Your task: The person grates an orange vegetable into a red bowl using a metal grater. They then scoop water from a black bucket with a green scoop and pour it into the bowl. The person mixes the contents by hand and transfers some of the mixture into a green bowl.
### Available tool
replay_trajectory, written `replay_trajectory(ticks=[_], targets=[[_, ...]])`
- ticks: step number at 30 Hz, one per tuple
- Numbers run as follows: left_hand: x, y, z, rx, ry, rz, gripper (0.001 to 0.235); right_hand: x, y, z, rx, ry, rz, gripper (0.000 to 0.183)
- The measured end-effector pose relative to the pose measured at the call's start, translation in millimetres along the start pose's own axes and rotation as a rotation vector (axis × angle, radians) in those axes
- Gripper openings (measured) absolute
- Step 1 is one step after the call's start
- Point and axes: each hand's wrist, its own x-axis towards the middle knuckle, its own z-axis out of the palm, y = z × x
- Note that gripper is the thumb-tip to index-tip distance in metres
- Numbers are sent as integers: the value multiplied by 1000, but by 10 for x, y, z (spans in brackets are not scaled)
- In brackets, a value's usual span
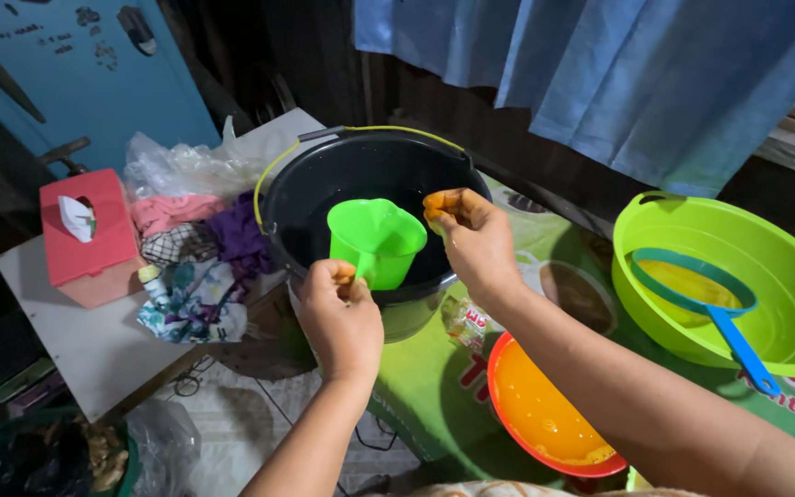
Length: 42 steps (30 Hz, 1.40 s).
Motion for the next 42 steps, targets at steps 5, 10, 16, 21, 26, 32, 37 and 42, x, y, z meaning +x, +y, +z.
replay_trajectory(ticks=[5,10,16,21,26,32,37,42], targets=[[14,-75,-22,33,-165,-137,19,-61,18,-12,18,4,11,18],[-76,-31,-98,135,-189,37,21,-151,41,-183,8,44,12,20],[-178,425,-38,185,-133,498,37,-313,37,-565,24,140,31,20],[-306,762,457,15,-448,725,18,-588,-2,-1123,-14,276,37,21],[-680,862,1019,-104,-791,744,7,-1072,121,-1915,-77,453,69,22],[-929,849,1298,-182,-846,847,22,-1968,380,-2790,-562,573,494,23],[-923,859,1470,-68,-910,848,15,-2665,676,-3040,-988,138,989,54],[-1177,744,1417,85,-1053,776,21,-2992,975,-2842,-1183,-61,1139,77]])
